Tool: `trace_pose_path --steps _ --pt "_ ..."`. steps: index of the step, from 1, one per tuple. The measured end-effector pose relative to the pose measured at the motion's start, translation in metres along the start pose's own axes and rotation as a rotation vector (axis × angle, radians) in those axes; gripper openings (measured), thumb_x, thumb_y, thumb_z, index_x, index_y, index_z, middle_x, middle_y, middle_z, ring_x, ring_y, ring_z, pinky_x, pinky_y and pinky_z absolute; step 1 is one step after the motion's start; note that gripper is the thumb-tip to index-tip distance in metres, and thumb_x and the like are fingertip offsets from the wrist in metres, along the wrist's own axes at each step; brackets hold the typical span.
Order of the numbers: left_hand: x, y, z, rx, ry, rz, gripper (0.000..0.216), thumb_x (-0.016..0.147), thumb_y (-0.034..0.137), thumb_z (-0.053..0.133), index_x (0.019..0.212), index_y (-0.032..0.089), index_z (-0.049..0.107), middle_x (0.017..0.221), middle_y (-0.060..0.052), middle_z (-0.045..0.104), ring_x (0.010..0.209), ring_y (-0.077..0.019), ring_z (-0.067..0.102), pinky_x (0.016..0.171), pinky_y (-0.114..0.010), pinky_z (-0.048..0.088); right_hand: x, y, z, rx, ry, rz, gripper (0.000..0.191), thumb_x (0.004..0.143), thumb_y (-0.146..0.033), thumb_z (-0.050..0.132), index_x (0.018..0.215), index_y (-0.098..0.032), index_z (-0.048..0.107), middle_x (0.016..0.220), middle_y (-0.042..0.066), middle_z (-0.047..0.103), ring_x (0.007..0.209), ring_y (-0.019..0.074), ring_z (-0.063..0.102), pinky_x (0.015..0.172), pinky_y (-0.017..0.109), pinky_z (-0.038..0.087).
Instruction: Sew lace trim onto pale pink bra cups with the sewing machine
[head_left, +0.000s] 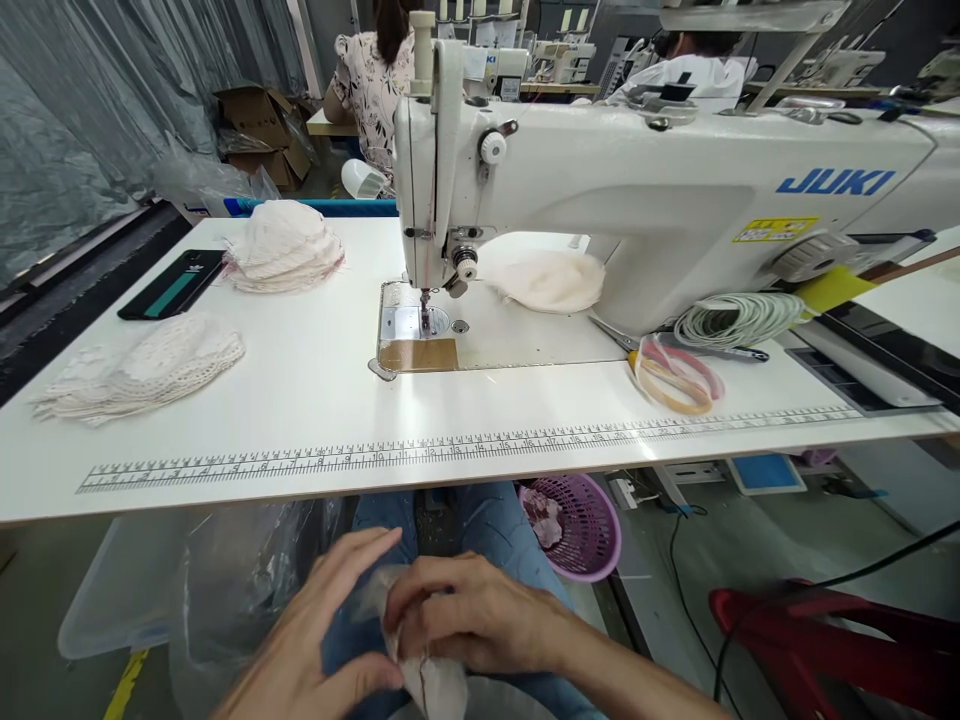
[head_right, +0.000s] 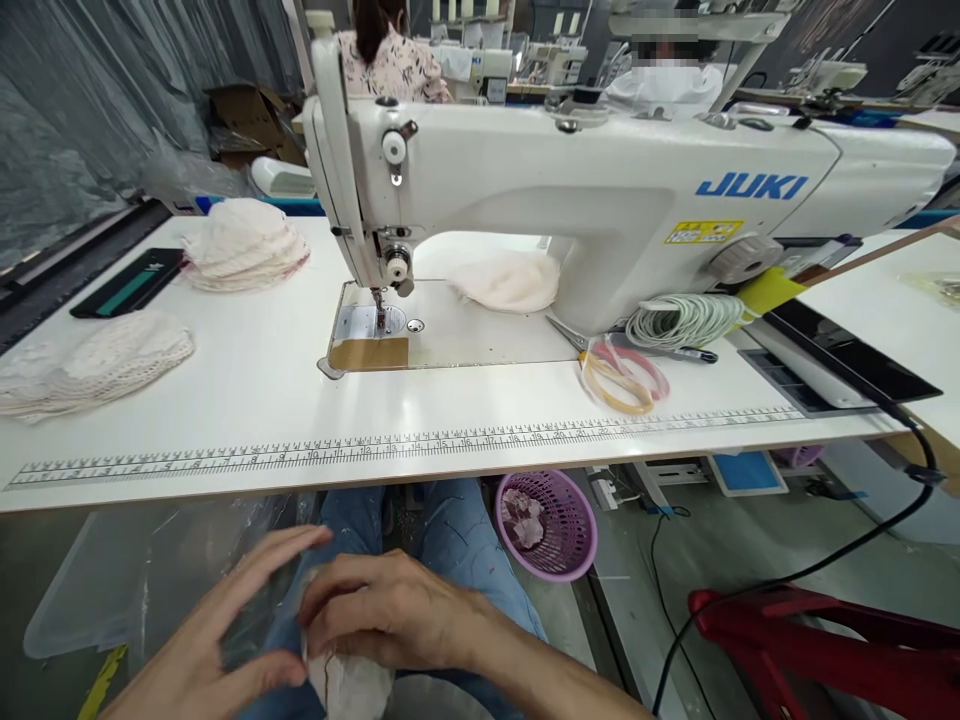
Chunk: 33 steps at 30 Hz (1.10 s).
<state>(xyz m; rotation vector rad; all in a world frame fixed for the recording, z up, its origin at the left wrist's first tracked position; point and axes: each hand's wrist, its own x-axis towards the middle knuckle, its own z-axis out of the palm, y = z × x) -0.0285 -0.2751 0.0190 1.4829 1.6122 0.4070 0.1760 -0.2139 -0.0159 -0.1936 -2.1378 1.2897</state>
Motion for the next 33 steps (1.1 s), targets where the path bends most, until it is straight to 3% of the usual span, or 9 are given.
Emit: trace_pose_path --steps 3,5,9,14,19,24,28,30,33 --pt "0.021 0.001 -0.004 -0.035 -0.228 -0.073 0.034 0.069 0.04 0.067 0.1 0.025 0.066 0.103 -0.004 0.065 0.104 -0.029 0.054 0.087 -0.031 0.044 0.003 0.0 -0.003 0.121 0.03 0.057 0.021 0.094 -0.021 0.039 0.086 -0.015 0.057 0.104 0.012 0.058 0.104 0.0164 0.055 0.088 0.027 0.044" --pt "0.03 -0.003 0.0 -0.108 -0.282 -0.051 0.024 0.073 0.039 0.062 0.087 0.02 0.066 0.087 -0.003 0.066 0.086 -0.0237 0.058 0.076 -0.026 0.045 0.0 0.001 -0.002 0.194 0.134 0.185 0.018 0.093 -0.023 0.04 0.092 -0.015 0.057 0.106 0.012 0.056 0.1 0.0167 0.055 0.085 0.029 0.044" --pt "0.033 -0.012 0.013 -0.28 -0.297 -0.062 0.028 0.075 0.043 0.059 0.077 0.015 0.062 0.069 -0.001 0.059 0.067 -0.0159 0.051 0.06 -0.021 0.04 -0.013 0.009 0.012 0.411 0.296 0.537 0.03 0.089 -0.04 0.05 0.106 -0.015 0.052 0.088 0.004 0.054 0.068 0.0103 0.047 0.059 0.021 0.039" --pt "0.027 -0.016 0.015 -0.244 -0.257 -0.055 0.024 0.079 0.037 0.05 0.074 0.017 0.06 0.067 0.001 0.054 0.067 -0.0149 0.048 0.061 -0.021 0.037 -0.017 0.02 0.026 0.495 0.307 0.756 0.041 0.069 -0.051 0.069 0.074 -0.014 0.052 0.062 -0.004 0.044 0.056 0.0077 0.035 0.051 0.019 0.028" --pt "0.022 -0.017 0.004 -0.227 -0.208 -0.052 0.026 0.079 0.029 0.04 0.062 0.019 0.057 0.068 -0.001 0.06 0.07 -0.018 0.054 0.067 -0.024 0.04 -0.015 0.015 0.014 0.49 0.26 0.774 0.039 0.069 -0.049 0.069 0.072 -0.015 0.049 0.062 -0.004 0.043 0.057 0.0082 0.035 0.05 0.019 0.027" --pt "0.017 -0.012 0.017 -0.202 -0.116 -0.042 0.031 0.078 0.041 0.05 0.1 0.024 0.063 0.1 -0.003 0.066 0.096 -0.0231 0.057 0.082 -0.027 0.042 -0.016 0.01 0.009 0.386 0.211 0.758 0.029 0.075 -0.039 0.063 0.073 -0.016 0.046 0.062 -0.005 0.04 0.058 0.0084 0.034 0.05 0.019 0.027" --pt "0.024 -0.016 0.032 0.023 0.008 0.092 0.018 0.073 0.023 0.04 0.063 0.021 0.055 0.068 -0.002 0.057 0.071 -0.02 0.054 0.075 -0.029 0.041 -0.016 0.005 0.006 0.244 0.17 0.726 0.017 0.078 -0.028 0.058 0.075 -0.016 0.046 0.061 -0.006 0.038 0.055 0.0073 0.032 0.049 0.019 0.025" --pt "0.026 -0.02 0.032 -0.034 -0.033 0.092 0.021 0.073 0.02 0.035 0.057 0.021 0.049 0.06 0.0 0.049 0.063 -0.018 0.049 0.067 -0.028 0.039 -0.016 0.003 0.003 0.234 0.153 0.725 0.016 0.078 -0.026 0.058 0.076 -0.016 0.046 0.061 -0.006 0.038 0.055 0.0071 0.031 0.049 0.019 0.025" --pt "0.024 -0.02 0.023 -0.269 -0.218 0.044 0.026 0.08 0.031 0.037 0.076 0.019 0.059 0.07 -0.001 0.055 0.068 -0.0176 0.051 0.062 -0.024 0.039 -0.02 0.005 0.0 0.346 0.158 0.752 0.02 0.078 -0.03 0.061 0.076 -0.016 0.046 0.064 -0.005 0.039 0.058 0.0072 0.032 0.051 0.018 0.026"
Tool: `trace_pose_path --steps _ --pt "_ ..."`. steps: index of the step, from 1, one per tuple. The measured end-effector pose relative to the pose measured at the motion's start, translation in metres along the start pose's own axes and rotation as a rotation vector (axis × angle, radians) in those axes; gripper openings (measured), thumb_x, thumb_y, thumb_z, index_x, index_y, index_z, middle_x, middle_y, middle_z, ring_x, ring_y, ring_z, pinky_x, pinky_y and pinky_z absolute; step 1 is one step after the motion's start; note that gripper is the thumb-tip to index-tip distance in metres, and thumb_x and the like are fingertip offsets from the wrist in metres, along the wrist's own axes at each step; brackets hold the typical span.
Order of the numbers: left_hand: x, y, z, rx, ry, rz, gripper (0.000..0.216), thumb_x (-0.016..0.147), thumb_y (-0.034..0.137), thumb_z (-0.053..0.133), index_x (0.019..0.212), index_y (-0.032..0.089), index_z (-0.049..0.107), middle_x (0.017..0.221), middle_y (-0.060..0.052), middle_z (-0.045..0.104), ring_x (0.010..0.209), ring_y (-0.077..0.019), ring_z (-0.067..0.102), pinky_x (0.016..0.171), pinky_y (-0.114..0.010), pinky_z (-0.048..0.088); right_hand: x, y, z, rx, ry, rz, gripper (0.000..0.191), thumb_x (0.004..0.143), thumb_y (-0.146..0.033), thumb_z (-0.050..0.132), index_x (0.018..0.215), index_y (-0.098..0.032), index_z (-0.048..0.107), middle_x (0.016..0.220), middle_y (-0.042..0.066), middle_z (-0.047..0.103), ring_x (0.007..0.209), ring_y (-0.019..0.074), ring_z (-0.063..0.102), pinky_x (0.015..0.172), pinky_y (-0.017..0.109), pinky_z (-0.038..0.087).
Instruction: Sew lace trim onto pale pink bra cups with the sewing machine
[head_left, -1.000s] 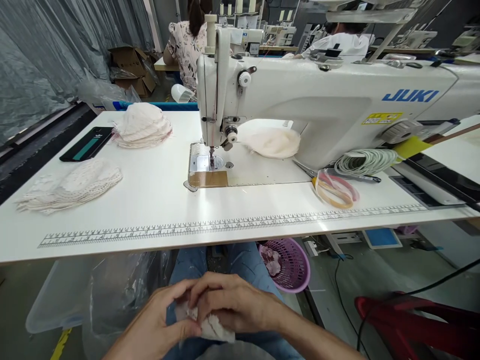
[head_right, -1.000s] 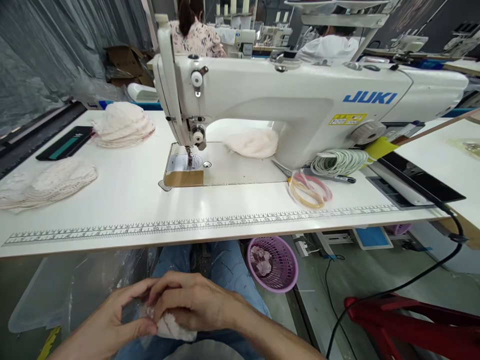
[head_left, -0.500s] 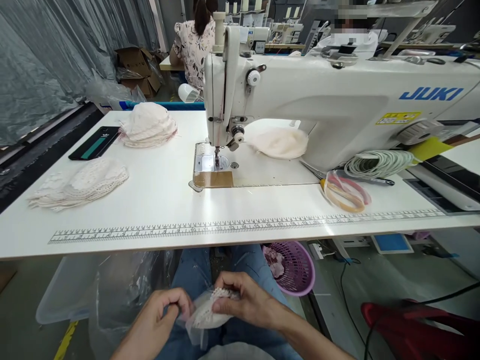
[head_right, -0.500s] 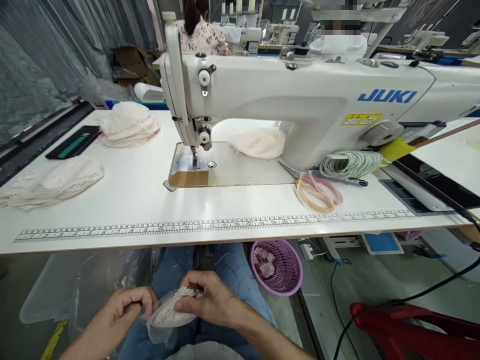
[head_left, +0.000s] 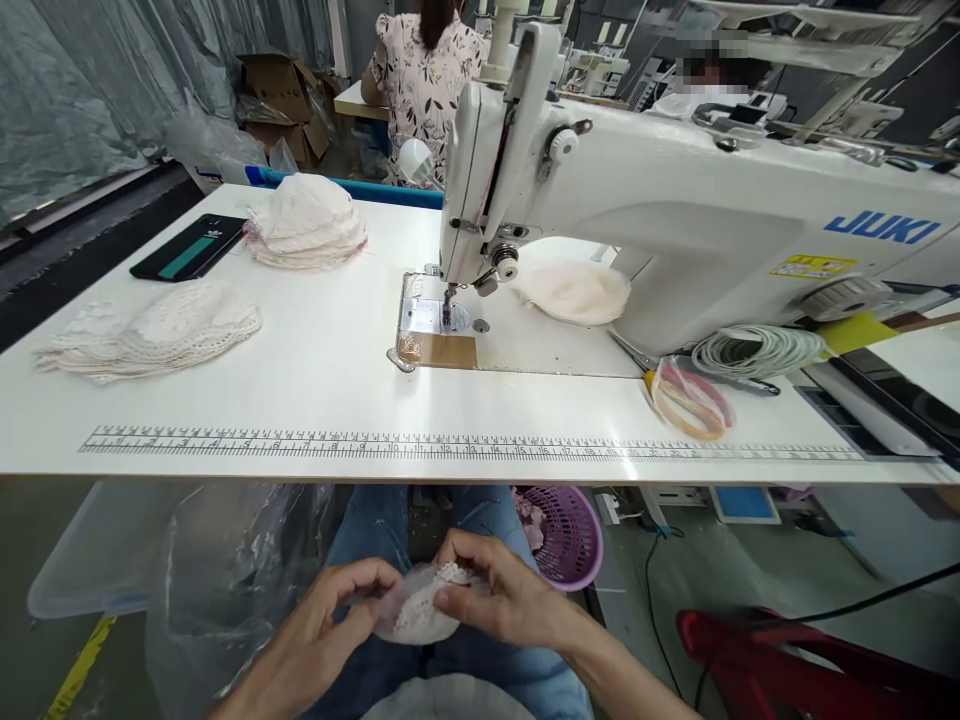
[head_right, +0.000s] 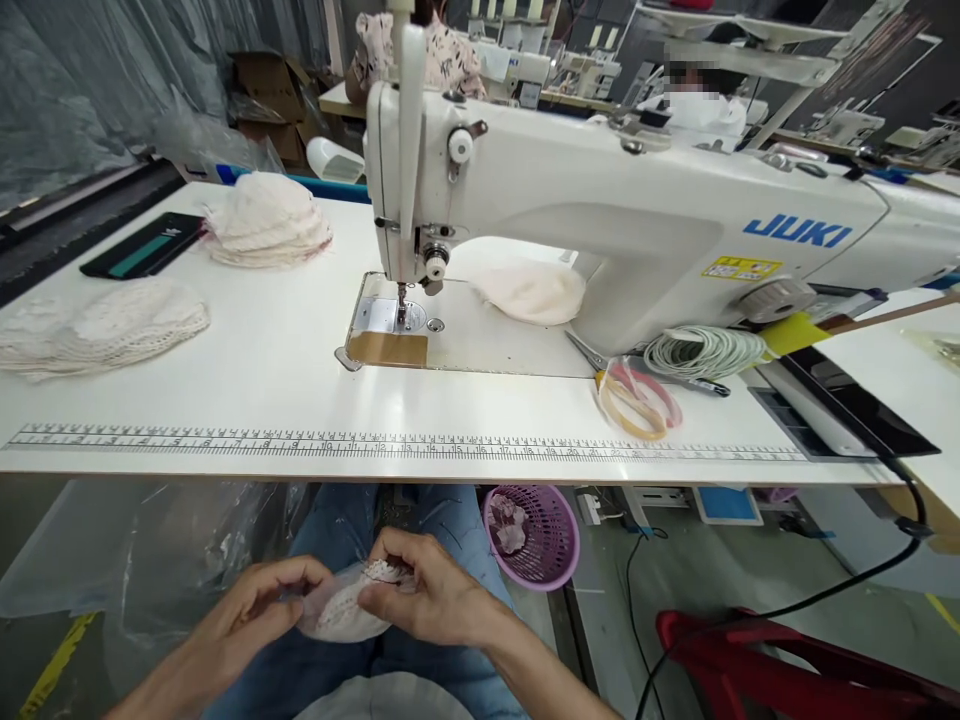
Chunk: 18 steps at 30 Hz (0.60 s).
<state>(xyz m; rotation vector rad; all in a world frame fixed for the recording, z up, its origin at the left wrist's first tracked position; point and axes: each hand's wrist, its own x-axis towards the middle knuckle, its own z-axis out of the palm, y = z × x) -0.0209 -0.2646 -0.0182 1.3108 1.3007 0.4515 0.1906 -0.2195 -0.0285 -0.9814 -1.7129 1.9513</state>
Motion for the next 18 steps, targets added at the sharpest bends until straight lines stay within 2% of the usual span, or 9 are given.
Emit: trace_pose_path --steps 2,5,9,12,18 --pt "-0.004 0.003 -0.004 -0.036 -0.069 -0.039 0.028 0.08 0.042 0.047 0.089 0.02 0.062 0.078 -0.001 0.057 0.074 -0.0182 0.053 0.066 -0.023 0.041 0.001 0.005 -0.003 0.127 -0.024 0.051 0.027 0.076 -0.034 0.065 0.076 -0.015 0.046 0.065 -0.005 0.041 0.059 0.007 0.034 0.052 0.018 0.028" --pt "-0.005 0.006 -0.007 0.033 -0.083 -0.07 0.022 0.075 0.041 0.059 0.078 0.02 0.063 0.074 0.001 0.057 0.074 -0.0175 0.053 0.069 -0.022 0.04 0.001 0.014 -0.005 0.261 -0.061 0.126 0.034 0.072 -0.041 0.071 0.078 -0.015 0.049 0.065 -0.005 0.046 0.059 0.0063 0.038 0.054 0.017 0.031" --pt "-0.001 0.003 -0.008 -0.058 -0.126 -0.034 0.025 0.078 0.039 0.058 0.067 0.018 0.065 0.071 0.001 0.055 0.068 -0.0144 0.05 0.067 -0.02 0.039 0.001 0.013 -0.006 0.264 -0.131 0.185 0.039 0.066 -0.042 0.076 0.086 -0.012 0.062 0.065 -0.002 0.054 0.056 0.0066 0.044 0.055 0.019 0.036" --pt "0.001 -0.001 -0.009 -0.155 -0.185 -0.038 0.028 0.078 0.04 0.059 0.066 0.016 0.067 0.066 0.002 0.053 0.062 -0.0124 0.045 0.06 -0.02 0.036 0.003 0.005 -0.003 0.257 -0.173 0.217 0.037 0.061 -0.041 0.079 0.082 -0.012 0.07 0.066 -0.001 0.06 0.057 0.0076 0.048 0.059 0.021 0.04" --pt "0.0 -0.007 -0.01 -0.265 -0.222 -0.126 0.035 0.074 0.046 0.063 0.067 0.012 0.07 0.053 0.004 0.047 0.054 -0.0102 0.035 0.051 -0.02 0.028 0.009 -0.002 0.003 0.222 -0.13 0.201 0.033 0.06 -0.043 0.078 0.07 -0.013 0.071 0.06 -0.002 0.059 0.055 0.0076 0.047 0.055 0.02 0.039"
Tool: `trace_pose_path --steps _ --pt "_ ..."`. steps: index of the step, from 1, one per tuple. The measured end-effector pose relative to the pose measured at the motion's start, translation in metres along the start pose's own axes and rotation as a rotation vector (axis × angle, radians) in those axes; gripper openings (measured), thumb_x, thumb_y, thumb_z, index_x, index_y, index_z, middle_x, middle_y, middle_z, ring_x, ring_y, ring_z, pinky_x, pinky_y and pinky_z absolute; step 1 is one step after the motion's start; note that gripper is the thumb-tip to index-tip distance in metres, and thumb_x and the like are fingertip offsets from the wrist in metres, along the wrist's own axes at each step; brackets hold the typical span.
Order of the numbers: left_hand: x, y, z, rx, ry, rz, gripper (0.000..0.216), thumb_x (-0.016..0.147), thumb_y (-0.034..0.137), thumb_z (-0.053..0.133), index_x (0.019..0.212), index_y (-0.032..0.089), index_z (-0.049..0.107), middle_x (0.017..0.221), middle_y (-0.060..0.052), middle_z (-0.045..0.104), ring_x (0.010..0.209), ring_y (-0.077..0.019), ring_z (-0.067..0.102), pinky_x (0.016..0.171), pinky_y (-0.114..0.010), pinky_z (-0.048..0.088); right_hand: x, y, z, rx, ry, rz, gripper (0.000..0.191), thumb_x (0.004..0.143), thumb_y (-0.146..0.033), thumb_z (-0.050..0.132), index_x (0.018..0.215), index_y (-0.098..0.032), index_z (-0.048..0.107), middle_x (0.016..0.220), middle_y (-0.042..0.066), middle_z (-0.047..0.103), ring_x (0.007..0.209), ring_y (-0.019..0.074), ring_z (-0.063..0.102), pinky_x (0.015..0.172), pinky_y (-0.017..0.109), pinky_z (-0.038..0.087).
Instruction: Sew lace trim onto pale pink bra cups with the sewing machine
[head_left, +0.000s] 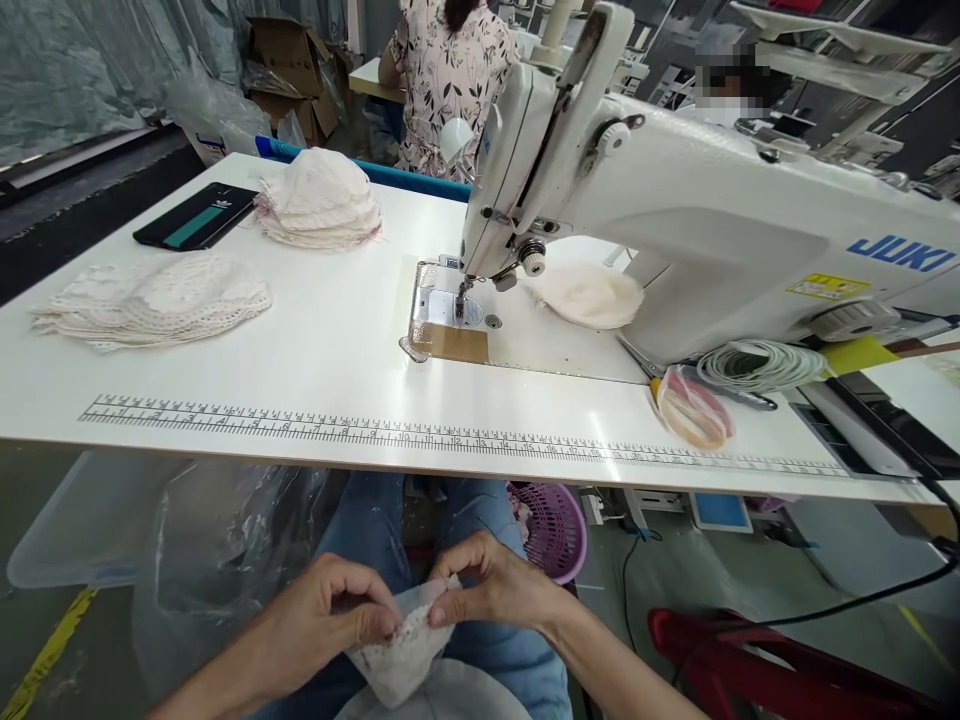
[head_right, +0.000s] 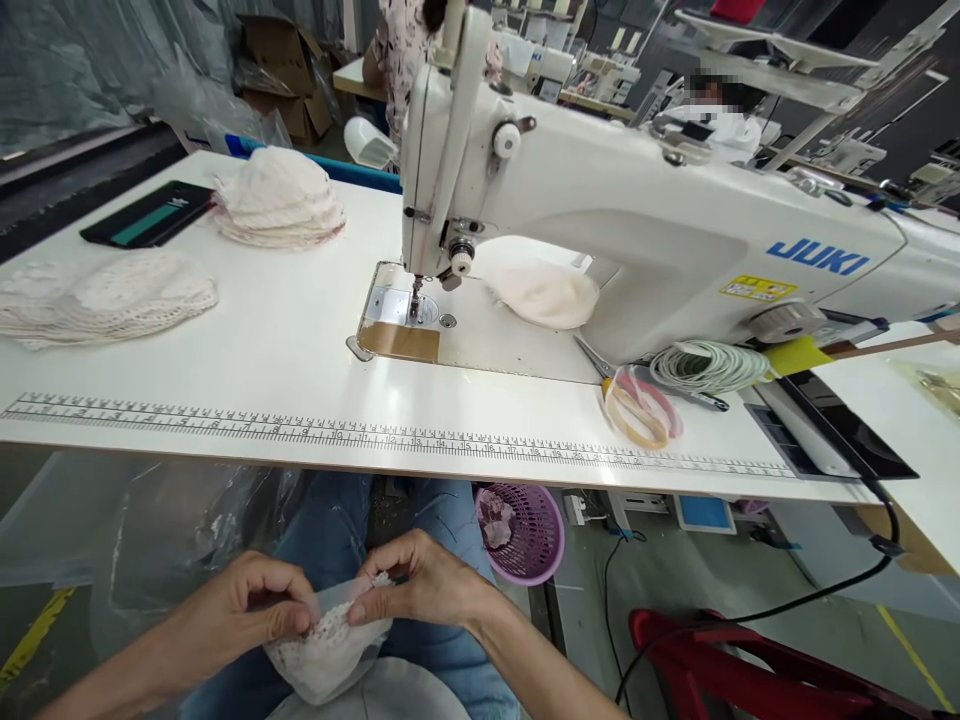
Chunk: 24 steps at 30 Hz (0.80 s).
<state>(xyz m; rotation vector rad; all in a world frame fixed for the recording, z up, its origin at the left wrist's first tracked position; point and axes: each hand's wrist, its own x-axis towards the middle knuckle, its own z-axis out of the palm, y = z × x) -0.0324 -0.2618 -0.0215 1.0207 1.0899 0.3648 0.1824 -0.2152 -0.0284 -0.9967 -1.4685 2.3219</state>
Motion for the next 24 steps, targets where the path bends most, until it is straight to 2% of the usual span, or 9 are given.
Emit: trace_pose_path --steps 6,10,14,18,24 --pt "-0.002 0.006 0.002 0.034 0.03 -0.026 0.024 0.074 0.034 0.062 0.067 0.013 0.071 0.052 0.005 0.046 0.052 -0.009 0.032 0.049 -0.018 0.026 0.001 0.002 0.005 0.0 -0.035 -0.055 0.037 0.06 -0.044 0.079 0.075 -0.012 0.07 0.068 0.0 0.058 0.06 0.0085 0.048 0.055 0.02 0.038" --pt "-0.009 0.011 -0.001 -0.004 -0.013 -0.046 0.011 0.064 0.024 0.07 0.067 0.014 0.07 0.057 0.005 0.051 0.057 -0.0103 0.042 0.053 -0.017 0.031 0.001 0.004 0.004 0.068 -0.009 -0.02 0.034 0.058 -0.041 0.08 0.071 -0.012 0.069 0.069 0.0 0.06 0.061 0.0092 0.051 0.058 0.021 0.04" --pt "-0.013 0.011 -0.006 0.097 -0.073 0.021 0.01 0.066 0.027 0.072 0.068 0.017 0.073 0.063 0.005 0.051 0.059 -0.0098 0.042 0.054 -0.017 0.031 0.0 0.011 -0.002 0.137 -0.022 0.043 0.032 0.055 -0.035 0.084 0.071 -0.011 0.07 0.069 0.001 0.063 0.061 0.0098 0.054 0.06 0.022 0.042" --pt "-0.013 0.011 -0.006 0.056 -0.052 0.002 0.012 0.07 0.024 0.065 0.071 0.02 0.076 0.067 0.002 0.063 0.064 -0.0131 0.052 0.062 -0.018 0.038 -0.001 0.014 -0.006 0.146 -0.006 0.061 0.026 0.058 -0.033 0.082 0.069 -0.012 0.07 0.068 0.0 0.063 0.061 0.0094 0.055 0.06 0.022 0.042" --pt "-0.015 0.01 -0.007 -0.034 -0.017 -0.086 0.016 0.068 0.021 0.061 0.071 0.016 0.077 0.054 0.001 0.062 0.05 -0.0098 0.044 0.049 -0.018 0.031 -0.002 0.013 -0.008 0.153 0.019 0.08 0.025 0.058 -0.032 0.082 0.067 -0.012 0.071 0.066 0.001 0.063 0.06 0.0094 0.055 0.058 0.021 0.042"
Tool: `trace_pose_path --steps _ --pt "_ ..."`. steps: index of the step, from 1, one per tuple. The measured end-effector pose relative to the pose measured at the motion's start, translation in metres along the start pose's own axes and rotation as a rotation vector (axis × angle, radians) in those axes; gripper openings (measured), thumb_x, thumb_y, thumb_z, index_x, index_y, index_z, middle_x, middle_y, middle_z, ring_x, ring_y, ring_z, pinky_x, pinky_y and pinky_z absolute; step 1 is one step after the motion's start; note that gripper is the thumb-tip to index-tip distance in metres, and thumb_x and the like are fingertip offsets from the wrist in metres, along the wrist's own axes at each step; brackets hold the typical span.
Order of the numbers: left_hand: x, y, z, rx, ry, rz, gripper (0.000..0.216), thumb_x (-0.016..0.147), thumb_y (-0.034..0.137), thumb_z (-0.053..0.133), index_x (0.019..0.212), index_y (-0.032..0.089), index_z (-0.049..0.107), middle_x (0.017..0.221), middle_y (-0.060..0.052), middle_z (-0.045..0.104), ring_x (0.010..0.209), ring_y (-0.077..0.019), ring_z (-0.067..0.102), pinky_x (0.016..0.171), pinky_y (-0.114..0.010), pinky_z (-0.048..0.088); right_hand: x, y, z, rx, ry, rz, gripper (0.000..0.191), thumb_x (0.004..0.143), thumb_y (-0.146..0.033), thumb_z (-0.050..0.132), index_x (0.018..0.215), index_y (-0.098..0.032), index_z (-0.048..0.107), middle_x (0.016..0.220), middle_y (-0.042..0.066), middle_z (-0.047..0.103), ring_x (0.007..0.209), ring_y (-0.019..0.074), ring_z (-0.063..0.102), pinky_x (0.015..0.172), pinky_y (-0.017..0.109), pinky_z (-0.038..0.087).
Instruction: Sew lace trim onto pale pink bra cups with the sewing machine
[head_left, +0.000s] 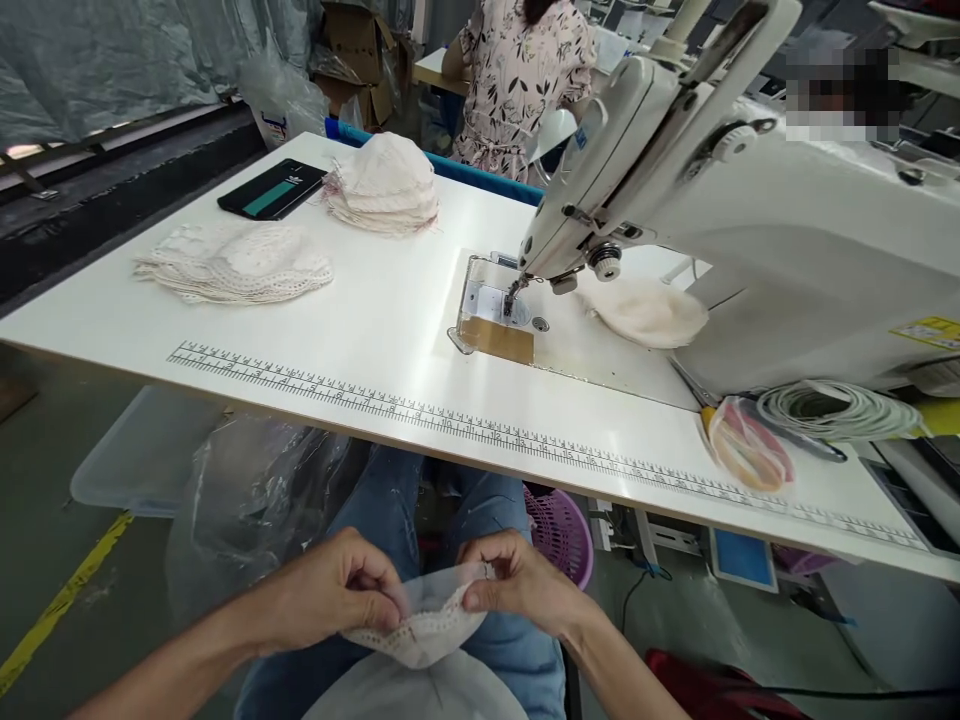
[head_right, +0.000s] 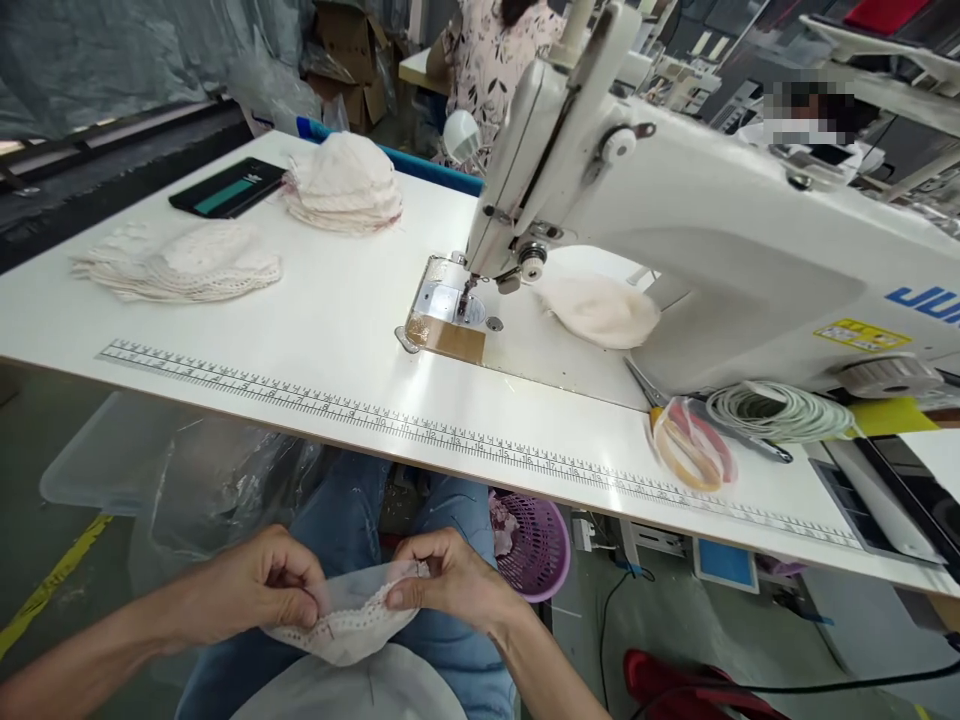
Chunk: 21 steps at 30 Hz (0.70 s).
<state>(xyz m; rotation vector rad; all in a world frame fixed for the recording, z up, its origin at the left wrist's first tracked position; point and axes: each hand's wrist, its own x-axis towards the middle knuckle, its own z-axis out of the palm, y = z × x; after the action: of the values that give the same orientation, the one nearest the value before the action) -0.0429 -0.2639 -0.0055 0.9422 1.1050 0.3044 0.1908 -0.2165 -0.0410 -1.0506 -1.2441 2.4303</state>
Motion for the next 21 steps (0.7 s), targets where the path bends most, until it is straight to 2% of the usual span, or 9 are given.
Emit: trace_pose_path --steps 6,11,15,21 --pt "-0.0039 -0.0026 -0.0018 -0.066 0.002 -0.01 0.015 0.065 0.019 0.065 0.073 0.016 0.077 0.054 0.001 0.064 0.048 -0.0083 0.043 0.048 -0.017 0.031 0.0032 0.0017 0.001 0.004 -0.001 0.0 0.025 0.057 -0.031 0.083 0.067 -0.012 0.07 0.066 0.001 0.062 0.059 0.0089 0.054 0.058 0.021 0.043" --pt "-0.0064 -0.0008 -0.0047 -0.094 0.019 -0.012 0.015 0.063 0.018 0.067 0.075 0.015 0.075 0.058 0.0 0.069 0.05 -0.0097 0.052 0.051 -0.017 0.037 0.0051 -0.001 0.0025 0.0 -0.024 -0.011 0.024 0.06 -0.031 0.082 0.068 -0.012 0.07 0.067 0.002 0.062 0.062 0.0098 0.055 0.058 0.021 0.042" --pt "-0.0084 -0.0034 -0.0073 -0.125 -0.007 -0.017 0.021 0.063 0.018 0.068 0.083 0.018 0.074 0.07 -0.001 0.074 0.059 -0.0138 0.062 0.056 -0.018 0.043 0.0053 -0.0032 0.0047 -0.014 -0.025 -0.009 0.024 0.061 -0.032 0.082 0.068 -0.012 0.07 0.067 0.001 0.061 0.061 0.0095 0.053 0.058 0.021 0.041" --pt "-0.0103 -0.0074 -0.0083 -0.099 0.014 -0.014 0.022 0.061 0.013 0.065 0.08 0.018 0.075 0.074 -0.002 0.076 0.071 -0.019 0.068 0.059 -0.019 0.048 0.0071 -0.0033 0.0072 -0.033 -0.017 0.006 0.024 0.06 -0.032 0.082 0.067 -0.013 0.07 0.065 0.0 0.06 0.059 0.0089 0.051 0.056 0.021 0.039"
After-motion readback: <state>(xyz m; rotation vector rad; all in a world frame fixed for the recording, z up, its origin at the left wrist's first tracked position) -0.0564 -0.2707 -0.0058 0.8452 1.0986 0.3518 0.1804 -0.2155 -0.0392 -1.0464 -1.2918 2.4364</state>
